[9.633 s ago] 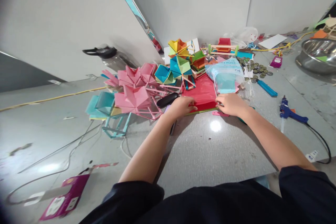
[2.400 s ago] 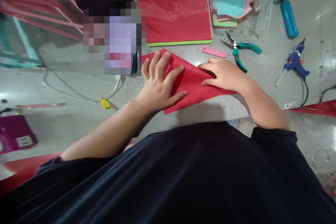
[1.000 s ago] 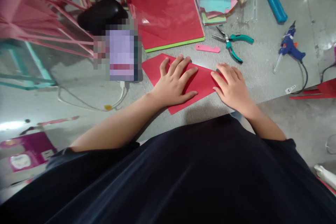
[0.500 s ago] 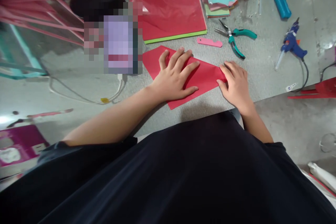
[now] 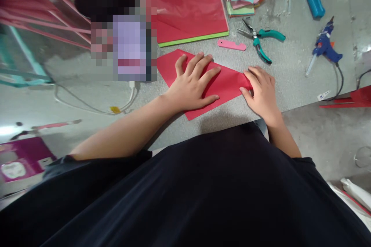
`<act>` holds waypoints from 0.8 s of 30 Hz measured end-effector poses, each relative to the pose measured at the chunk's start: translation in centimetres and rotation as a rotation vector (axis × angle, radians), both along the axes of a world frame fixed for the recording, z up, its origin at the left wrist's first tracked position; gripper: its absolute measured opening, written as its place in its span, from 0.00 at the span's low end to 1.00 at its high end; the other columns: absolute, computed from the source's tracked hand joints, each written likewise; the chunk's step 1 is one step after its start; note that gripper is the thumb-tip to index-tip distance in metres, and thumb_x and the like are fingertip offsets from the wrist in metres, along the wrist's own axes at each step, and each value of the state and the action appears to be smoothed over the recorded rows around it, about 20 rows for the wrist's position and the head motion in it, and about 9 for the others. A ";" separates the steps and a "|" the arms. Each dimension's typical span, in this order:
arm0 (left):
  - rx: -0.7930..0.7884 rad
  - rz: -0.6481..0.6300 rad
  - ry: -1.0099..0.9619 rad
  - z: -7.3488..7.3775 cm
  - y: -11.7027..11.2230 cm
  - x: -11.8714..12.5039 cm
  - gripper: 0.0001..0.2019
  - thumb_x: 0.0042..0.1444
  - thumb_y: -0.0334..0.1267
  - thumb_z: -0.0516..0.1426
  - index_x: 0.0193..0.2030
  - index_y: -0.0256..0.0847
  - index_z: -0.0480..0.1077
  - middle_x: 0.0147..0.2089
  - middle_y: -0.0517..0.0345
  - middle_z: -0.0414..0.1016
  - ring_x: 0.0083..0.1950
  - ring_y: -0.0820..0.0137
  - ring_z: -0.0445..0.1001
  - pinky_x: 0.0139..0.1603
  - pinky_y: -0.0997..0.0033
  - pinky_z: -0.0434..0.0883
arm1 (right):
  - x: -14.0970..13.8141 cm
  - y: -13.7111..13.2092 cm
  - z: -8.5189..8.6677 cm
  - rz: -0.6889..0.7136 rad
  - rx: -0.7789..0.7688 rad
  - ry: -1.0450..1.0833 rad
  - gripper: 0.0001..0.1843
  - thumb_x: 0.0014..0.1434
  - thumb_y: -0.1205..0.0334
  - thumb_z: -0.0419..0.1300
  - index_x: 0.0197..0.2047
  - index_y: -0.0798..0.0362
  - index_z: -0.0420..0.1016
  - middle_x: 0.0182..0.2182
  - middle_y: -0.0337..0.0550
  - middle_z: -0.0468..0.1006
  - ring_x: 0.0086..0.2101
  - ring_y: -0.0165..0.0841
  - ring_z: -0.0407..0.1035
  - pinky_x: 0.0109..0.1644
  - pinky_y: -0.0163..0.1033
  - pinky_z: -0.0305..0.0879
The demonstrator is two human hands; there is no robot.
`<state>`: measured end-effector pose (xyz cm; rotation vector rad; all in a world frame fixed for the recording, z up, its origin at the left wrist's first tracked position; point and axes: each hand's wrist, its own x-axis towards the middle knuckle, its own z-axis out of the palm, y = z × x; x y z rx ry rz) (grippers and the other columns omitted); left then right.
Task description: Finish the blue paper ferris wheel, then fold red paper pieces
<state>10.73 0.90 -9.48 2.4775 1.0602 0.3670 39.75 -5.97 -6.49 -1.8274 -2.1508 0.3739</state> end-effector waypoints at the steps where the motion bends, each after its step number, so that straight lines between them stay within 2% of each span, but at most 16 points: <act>1: 0.001 -0.003 0.001 0.0 0.0 0.0 0.43 0.68 0.67 0.60 0.85 0.52 0.62 0.91 0.41 0.52 0.91 0.33 0.50 0.88 0.26 0.38 | 0.0 0.0 0.0 0.000 0.005 0.000 0.29 0.74 0.54 0.59 0.76 0.45 0.73 0.74 0.59 0.75 0.76 0.63 0.65 0.78 0.75 0.59; 6: 0.010 -0.008 -0.005 -0.2 0.1 0.0 0.44 0.69 0.69 0.59 0.85 0.50 0.62 0.91 0.40 0.52 0.91 0.33 0.49 0.88 0.26 0.39 | 0.1 0.0 -0.2 0.006 0.037 -0.011 0.28 0.75 0.53 0.60 0.74 0.46 0.74 0.73 0.59 0.77 0.75 0.62 0.67 0.78 0.74 0.61; 11: -0.001 0.005 -0.006 -0.1 0.0 0.0 0.44 0.69 0.69 0.59 0.85 0.53 0.62 0.91 0.42 0.53 0.91 0.35 0.49 0.88 0.25 0.39 | 0.2 -0.1 -0.1 0.006 0.056 -0.015 0.29 0.74 0.52 0.61 0.75 0.47 0.74 0.73 0.60 0.77 0.75 0.62 0.68 0.78 0.74 0.61; 19: 0.004 -0.004 -0.017 -0.3 0.1 -0.1 0.44 0.68 0.68 0.59 0.85 0.52 0.62 0.91 0.42 0.53 0.91 0.35 0.49 0.88 0.26 0.38 | 0.4 0.0 -0.2 0.005 0.027 0.011 0.31 0.73 0.53 0.62 0.76 0.46 0.73 0.74 0.59 0.76 0.75 0.63 0.67 0.79 0.74 0.60; 24: 0.014 -0.019 -0.003 -0.2 0.1 -0.2 0.44 0.69 0.68 0.59 0.85 0.51 0.61 0.91 0.40 0.51 0.91 0.34 0.49 0.88 0.25 0.39 | 0.7 0.1 -0.1 -0.002 0.028 0.058 0.27 0.76 0.53 0.58 0.75 0.45 0.74 0.74 0.57 0.77 0.75 0.58 0.68 0.79 0.72 0.62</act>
